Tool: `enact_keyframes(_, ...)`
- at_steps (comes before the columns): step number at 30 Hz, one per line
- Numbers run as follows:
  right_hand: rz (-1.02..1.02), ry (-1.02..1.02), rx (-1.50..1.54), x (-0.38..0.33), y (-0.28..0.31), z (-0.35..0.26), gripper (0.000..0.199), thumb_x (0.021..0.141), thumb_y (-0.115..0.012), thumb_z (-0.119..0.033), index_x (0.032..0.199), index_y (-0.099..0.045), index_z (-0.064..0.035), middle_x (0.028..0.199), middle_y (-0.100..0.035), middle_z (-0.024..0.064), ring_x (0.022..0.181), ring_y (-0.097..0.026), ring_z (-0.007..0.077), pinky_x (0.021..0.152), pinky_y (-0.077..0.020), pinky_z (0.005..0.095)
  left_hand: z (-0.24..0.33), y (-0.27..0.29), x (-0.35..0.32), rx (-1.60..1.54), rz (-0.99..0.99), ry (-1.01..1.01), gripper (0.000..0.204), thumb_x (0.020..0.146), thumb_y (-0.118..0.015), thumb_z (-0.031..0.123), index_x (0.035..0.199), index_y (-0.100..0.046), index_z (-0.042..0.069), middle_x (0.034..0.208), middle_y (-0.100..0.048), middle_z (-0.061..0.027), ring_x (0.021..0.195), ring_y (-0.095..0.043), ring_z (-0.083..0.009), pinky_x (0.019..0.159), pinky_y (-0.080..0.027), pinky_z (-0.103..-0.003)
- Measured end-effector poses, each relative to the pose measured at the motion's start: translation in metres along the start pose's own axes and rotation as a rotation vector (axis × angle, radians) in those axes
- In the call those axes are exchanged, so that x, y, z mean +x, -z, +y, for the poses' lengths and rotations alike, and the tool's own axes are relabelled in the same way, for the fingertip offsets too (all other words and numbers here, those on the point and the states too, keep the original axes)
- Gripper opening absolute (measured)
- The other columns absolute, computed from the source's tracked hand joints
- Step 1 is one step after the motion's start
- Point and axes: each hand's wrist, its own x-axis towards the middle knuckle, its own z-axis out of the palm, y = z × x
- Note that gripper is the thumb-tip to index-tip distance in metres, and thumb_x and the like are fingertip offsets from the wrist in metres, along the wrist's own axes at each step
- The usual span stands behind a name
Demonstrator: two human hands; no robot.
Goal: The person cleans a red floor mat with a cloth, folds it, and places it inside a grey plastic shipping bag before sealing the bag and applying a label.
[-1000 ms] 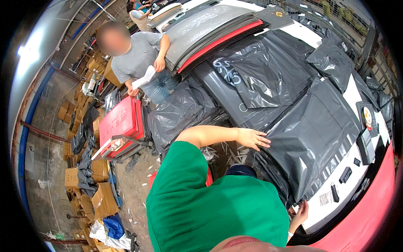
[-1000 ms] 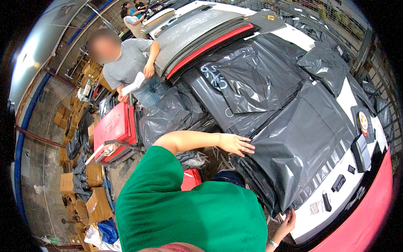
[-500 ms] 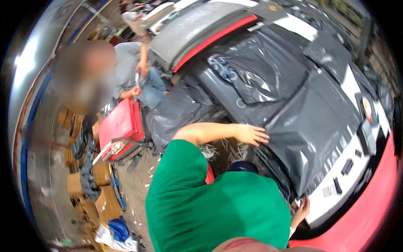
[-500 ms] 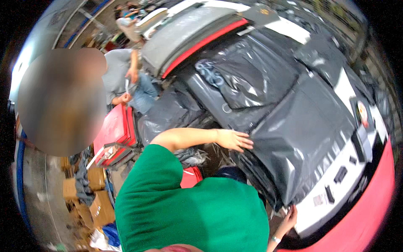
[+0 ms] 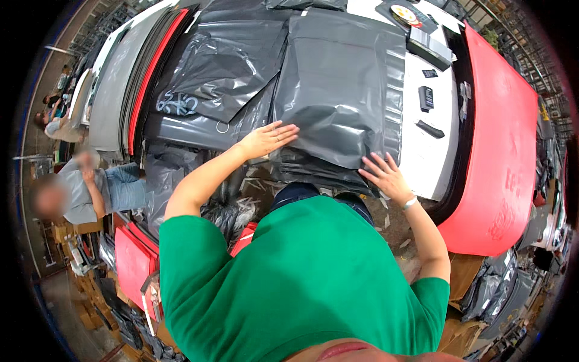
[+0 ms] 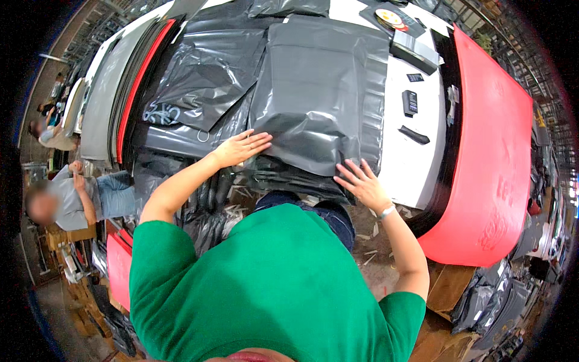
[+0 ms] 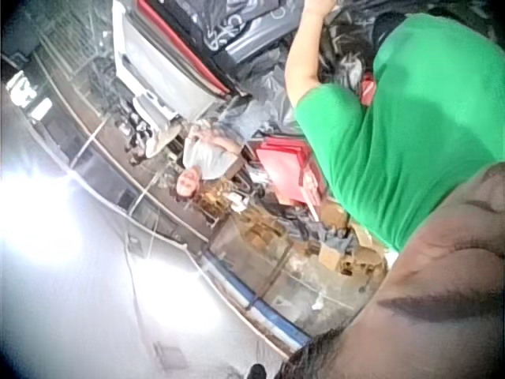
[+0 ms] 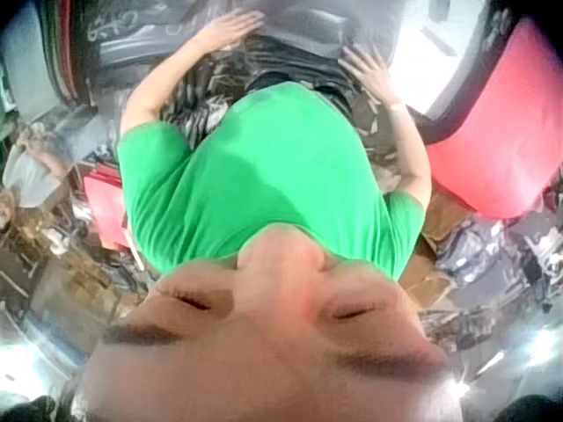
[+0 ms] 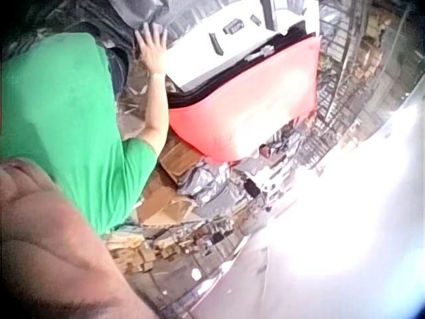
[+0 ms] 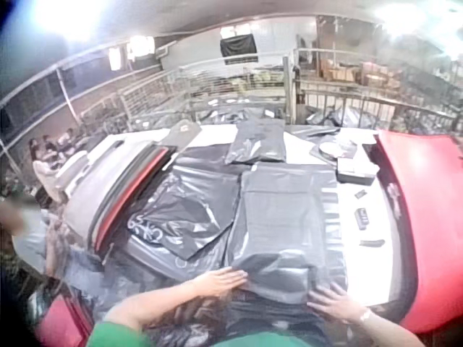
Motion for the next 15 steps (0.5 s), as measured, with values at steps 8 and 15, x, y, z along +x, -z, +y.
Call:
enact_keyframes(8, 1.006, -0.891, 1.366, 0.03, 0.027, 0.015, 0.031, 0.095, -0.043, -0.019, 0.089, -0.061, 0.0048, 0.088, -0.063, 0.0061, 0.082, -0.056, 0.0113, 0.075, -0.0431, 0.0235, 0.009, 0.065, -0.011, -1.068, 0.502, 0.666, 0.022, 0.079, -0.047, 0.003, 0.091, -0.065, -0.002, 0.095, -0.067, -0.0136, 0.097, -0.062, -0.0249, 0.09, -0.045, -0.033)
enact_keyframes(15, 0.577, -1.446, 0.637, 0.07, -0.04, 0.048, 0.051, 0.091, -0.042, -0.041, 0.072, -0.059, 0.0031, 0.069, -0.059, 0.0228, 0.065, -0.056, 0.0378, 0.065, -0.0433, 0.0424, 0.069, -0.046, 0.017, -1.52, 1.132, 1.611, 0.034, 0.086, -0.056, 0.025, 0.064, -0.059, -0.002, 0.059, -0.049, 0.0015, 0.056, -0.041, -0.0089, 0.052, -0.031, -0.026)
